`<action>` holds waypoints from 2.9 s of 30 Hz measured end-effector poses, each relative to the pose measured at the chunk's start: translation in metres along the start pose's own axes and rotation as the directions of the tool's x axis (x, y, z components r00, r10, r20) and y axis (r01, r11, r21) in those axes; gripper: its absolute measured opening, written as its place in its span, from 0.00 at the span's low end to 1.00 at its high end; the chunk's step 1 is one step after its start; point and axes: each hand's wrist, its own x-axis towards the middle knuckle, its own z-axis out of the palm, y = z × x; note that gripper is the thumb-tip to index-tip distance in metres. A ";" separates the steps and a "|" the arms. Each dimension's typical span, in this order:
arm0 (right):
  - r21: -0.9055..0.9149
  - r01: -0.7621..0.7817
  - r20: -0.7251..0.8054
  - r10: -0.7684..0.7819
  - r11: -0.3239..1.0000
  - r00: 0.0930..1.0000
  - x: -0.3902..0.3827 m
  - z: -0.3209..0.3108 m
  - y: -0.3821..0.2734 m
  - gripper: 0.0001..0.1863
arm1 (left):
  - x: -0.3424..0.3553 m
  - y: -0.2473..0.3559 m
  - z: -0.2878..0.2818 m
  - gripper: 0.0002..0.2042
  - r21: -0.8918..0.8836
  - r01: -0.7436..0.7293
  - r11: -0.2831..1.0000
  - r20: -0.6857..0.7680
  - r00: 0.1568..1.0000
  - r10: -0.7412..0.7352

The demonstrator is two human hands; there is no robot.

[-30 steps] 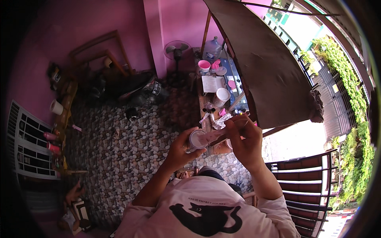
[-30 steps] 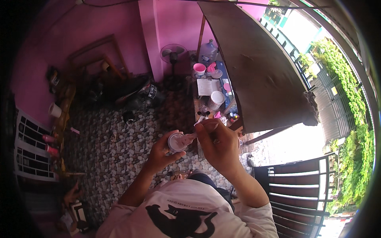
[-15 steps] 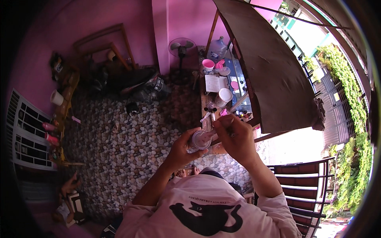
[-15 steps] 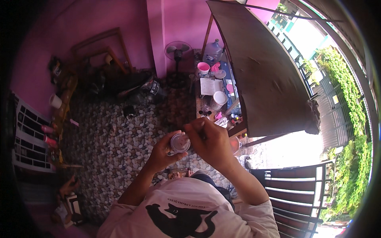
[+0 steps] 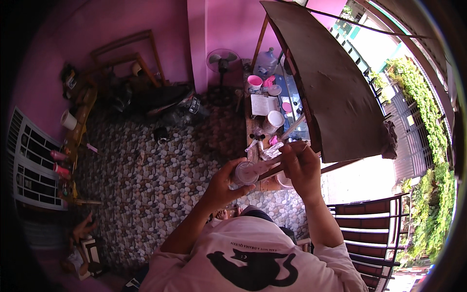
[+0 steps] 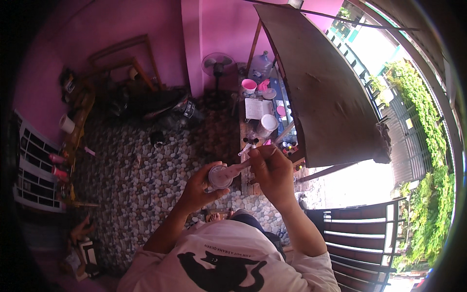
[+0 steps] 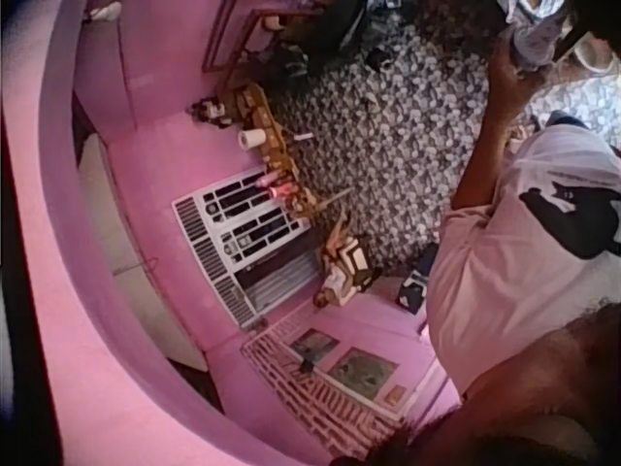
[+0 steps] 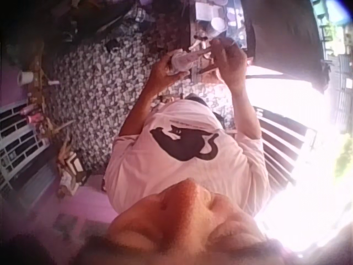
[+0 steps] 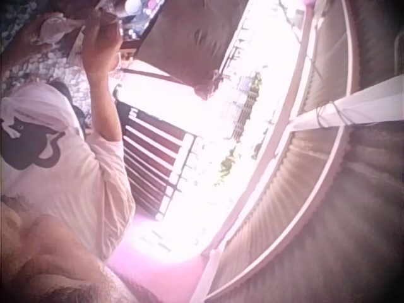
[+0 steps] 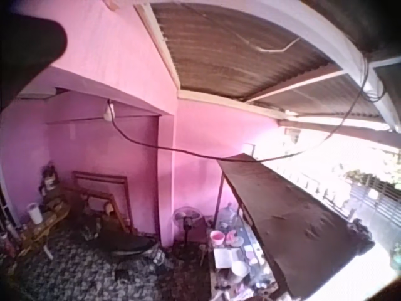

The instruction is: The person paints the side of a wooden ceiling beam using a small paintbrush dipped into a cup of pink paint.

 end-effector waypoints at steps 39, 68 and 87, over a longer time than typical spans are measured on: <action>0.722 0.492 -0.415 -0.265 0.486 0.870 0.123 -0.119 -0.206 0.09 | -0.036 0.022 -0.022 0.27 0.152 -0.101 0.983 -0.245 0.960 0.137; -0.281 0.900 -0.592 -0.798 0.333 0.111 0.254 -0.165 -0.524 0.19 | -0.069 0.049 -0.004 0.25 -0.033 -0.067 0.997 -0.448 0.893 0.045; -0.792 0.509 -0.462 -0.877 0.338 -0.136 0.271 -0.224 -0.538 0.18 | -0.076 0.044 -0.010 0.26 0.038 -0.077 0.996 -0.500 0.862 0.085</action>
